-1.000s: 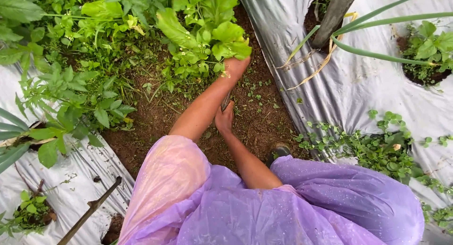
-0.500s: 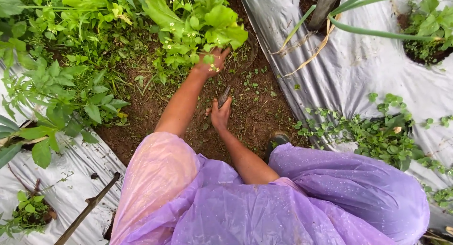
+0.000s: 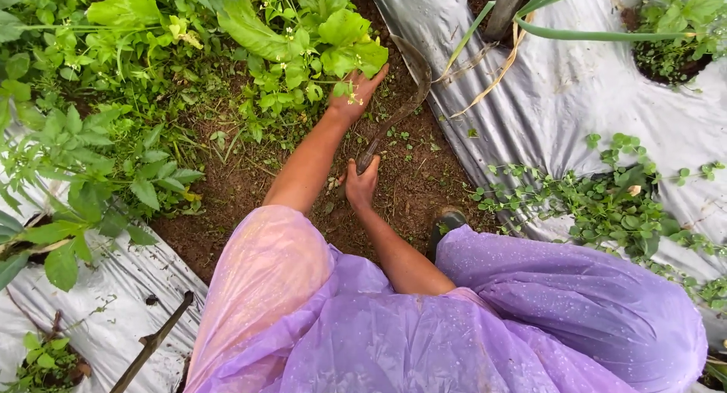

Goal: Using a sickle to cut weeds and clearing them by hand in a vegetable garden bed with plastic mulch.

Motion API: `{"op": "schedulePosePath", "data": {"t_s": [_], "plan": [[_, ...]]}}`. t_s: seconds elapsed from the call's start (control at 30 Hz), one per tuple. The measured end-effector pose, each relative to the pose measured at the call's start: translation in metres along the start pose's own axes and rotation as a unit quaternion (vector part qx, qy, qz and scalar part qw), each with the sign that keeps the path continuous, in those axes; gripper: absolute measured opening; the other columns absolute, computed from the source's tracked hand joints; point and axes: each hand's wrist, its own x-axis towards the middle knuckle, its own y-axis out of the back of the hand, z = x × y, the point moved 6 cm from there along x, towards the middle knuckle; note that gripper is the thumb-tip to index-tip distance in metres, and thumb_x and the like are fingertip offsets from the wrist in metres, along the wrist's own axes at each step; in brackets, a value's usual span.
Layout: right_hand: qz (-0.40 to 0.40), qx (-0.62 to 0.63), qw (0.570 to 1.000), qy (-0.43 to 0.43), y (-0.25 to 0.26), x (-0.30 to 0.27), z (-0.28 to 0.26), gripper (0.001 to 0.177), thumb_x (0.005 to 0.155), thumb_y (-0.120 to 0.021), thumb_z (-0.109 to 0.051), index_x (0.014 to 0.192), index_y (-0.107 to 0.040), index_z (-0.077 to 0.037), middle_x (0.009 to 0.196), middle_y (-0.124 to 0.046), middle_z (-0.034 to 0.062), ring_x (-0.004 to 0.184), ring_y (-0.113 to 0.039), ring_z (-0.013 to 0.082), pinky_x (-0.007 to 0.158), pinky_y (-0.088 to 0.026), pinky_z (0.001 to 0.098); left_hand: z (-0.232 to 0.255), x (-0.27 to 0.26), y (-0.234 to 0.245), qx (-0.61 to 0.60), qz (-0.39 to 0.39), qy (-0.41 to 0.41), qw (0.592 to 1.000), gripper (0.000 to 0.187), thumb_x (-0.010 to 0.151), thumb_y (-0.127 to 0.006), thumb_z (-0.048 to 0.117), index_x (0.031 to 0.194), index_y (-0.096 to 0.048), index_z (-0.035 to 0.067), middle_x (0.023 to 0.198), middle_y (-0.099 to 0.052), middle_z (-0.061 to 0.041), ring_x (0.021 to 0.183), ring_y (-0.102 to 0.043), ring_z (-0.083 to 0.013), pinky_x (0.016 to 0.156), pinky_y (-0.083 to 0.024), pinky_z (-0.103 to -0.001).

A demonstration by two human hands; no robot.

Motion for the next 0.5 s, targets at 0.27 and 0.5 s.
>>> {"op": "schedulePosePath", "data": {"t_s": [0.27,0.5], "plan": [[-0.023,-0.001,0.998,0.056,0.001,-0.003,-0.008,0.016,0.108,-0.052,-0.023,0.109,-0.04,-0.012,0.067,-0.056,0.0023,0.044,-0.056,0.0151,0.038,-0.053,0.0318,-0.009,0.006,0.005,-0.288,-0.038,0.086,0.953,0.076,0.101,-0.012,0.06,0.164,-0.022,0.02,0.169,-0.021,-0.017,0.157,-0.02,-0.0286,0.125,-0.019,-0.055],[-0.013,-0.049,0.998,0.034,0.002,-0.001,0.016,0.014,0.109,-0.05,-0.022,0.113,-0.04,-0.013,0.077,-0.061,0.0021,0.049,-0.065,0.0139,0.04,-0.058,0.0299,-0.035,0.004,-0.029,-0.732,0.124,0.173,0.647,0.024,0.098,-0.06,0.024,0.077,-0.061,0.011,0.076,-0.07,-0.005,0.072,-0.068,-0.0173,0.063,-0.056,-0.036]]}}
